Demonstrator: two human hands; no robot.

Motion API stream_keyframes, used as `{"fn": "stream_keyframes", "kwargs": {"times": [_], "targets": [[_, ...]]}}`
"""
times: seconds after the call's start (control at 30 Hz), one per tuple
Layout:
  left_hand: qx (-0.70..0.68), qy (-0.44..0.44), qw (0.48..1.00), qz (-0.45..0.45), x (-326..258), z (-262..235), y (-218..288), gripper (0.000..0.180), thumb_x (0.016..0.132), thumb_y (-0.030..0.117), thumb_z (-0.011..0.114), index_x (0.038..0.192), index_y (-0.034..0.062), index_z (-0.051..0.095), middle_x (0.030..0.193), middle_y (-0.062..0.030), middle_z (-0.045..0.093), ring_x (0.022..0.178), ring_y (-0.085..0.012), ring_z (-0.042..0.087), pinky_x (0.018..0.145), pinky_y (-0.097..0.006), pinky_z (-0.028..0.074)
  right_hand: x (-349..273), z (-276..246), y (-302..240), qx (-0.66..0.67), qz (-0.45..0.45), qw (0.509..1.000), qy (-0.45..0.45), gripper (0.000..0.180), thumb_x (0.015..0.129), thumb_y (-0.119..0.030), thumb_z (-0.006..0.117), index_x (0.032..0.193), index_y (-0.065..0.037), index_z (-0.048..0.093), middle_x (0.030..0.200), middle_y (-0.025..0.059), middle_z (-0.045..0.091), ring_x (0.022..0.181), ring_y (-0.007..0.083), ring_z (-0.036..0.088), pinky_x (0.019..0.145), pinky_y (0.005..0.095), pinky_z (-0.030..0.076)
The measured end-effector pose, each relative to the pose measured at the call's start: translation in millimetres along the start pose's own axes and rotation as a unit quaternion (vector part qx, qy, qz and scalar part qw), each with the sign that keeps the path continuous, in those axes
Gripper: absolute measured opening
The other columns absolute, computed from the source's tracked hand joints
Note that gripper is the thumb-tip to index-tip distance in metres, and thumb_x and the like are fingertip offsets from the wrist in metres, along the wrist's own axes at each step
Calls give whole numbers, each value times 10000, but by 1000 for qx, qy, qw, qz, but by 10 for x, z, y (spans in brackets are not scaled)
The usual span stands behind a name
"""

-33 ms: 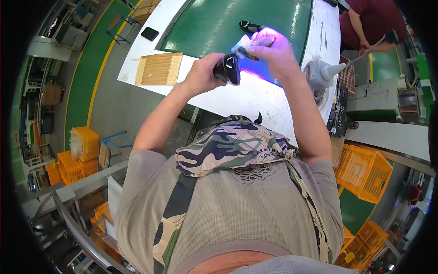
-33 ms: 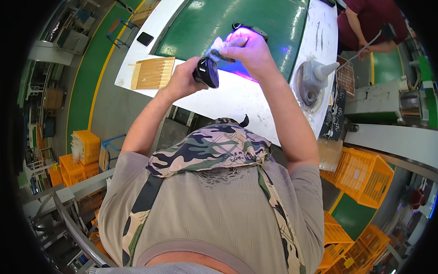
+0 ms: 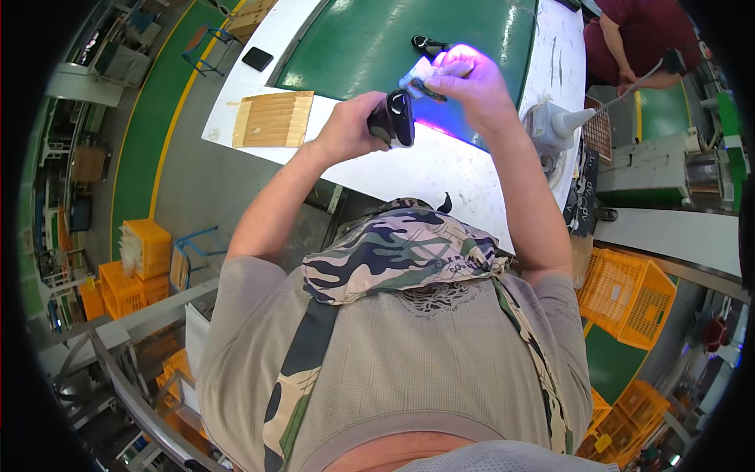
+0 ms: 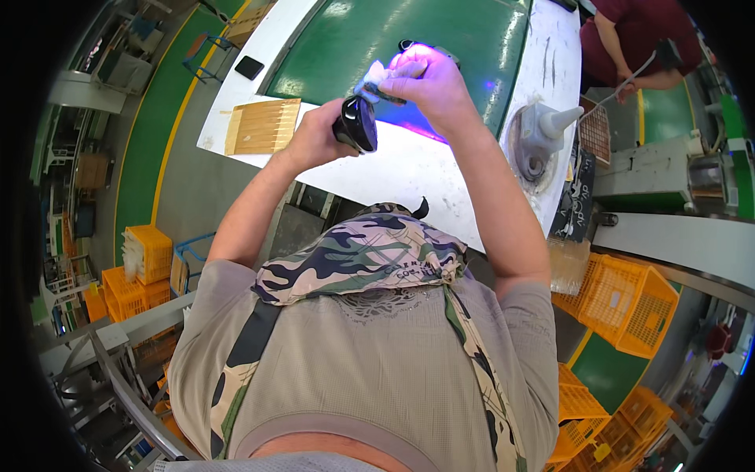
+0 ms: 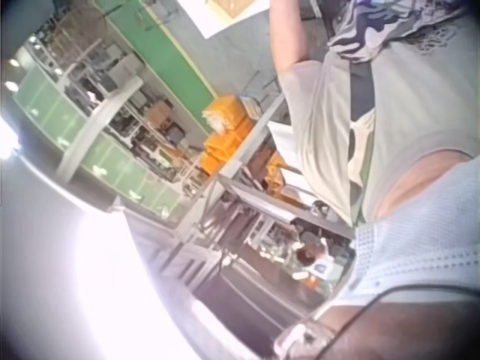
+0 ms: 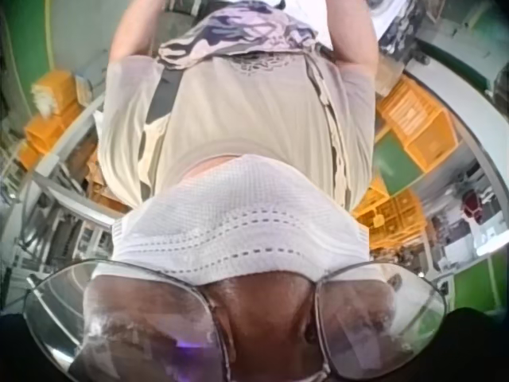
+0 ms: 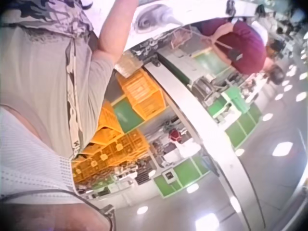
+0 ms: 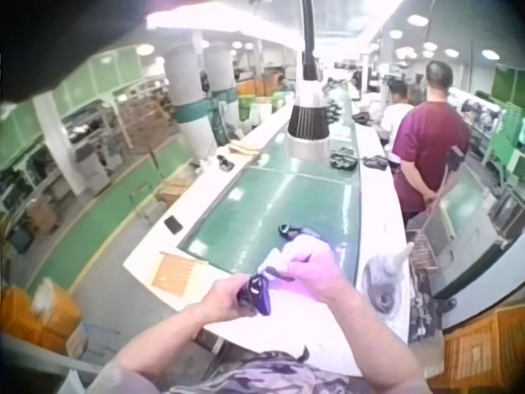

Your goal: Applying liquid to shoe soles using a brush and inspecting them under UV light on an industrial assembly line.

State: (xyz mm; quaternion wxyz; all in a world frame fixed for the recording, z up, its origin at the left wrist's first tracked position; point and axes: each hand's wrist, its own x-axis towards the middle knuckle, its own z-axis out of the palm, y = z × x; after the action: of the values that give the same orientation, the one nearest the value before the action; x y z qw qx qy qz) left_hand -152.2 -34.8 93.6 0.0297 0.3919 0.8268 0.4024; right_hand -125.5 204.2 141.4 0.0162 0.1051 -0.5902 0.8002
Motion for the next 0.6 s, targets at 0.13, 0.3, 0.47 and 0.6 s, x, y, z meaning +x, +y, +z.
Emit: {"fn": "stream_keyframes", "kwargs": {"times": [0.13,0.3,0.47,0.6], "targets": [[-83,-118,987,-68,100,-22,54,670,490,93,883,1099,67,606,929,-110,670,873,-255,653,799,-345,520,109,-190,-38,-17,-73,997,-34,243,763,60,727,795,-60,518,788,7,545,715,102,531,630,246,445],[-132,-199,965,-111,172,9,133,683,520,107,889,1118,-9,581,985,-137,674,910,-242,634,833,-350,504,153,-443,-19,-28,-96,993,-56,237,779,62,715,802,-68,518,804,-1,536,729,72,502,636,213,426],[-261,-210,929,-160,186,195,118,680,556,106,880,1151,-15,572,983,-83,662,902,-199,619,836,-330,499,64,-560,-86,-84,-71,993,-33,265,787,50,717,797,-96,496,824,-13,522,779,85,503,701,234,431],[-352,-196,888,-220,225,319,198,656,609,95,847,1188,-15,561,997,-62,653,904,-166,615,851,-312,497,-16,-721,-7,-167,-120,977,-55,221,791,31,721,842,-64,528,945,42,575,901,127,553,802,258,455]]}}
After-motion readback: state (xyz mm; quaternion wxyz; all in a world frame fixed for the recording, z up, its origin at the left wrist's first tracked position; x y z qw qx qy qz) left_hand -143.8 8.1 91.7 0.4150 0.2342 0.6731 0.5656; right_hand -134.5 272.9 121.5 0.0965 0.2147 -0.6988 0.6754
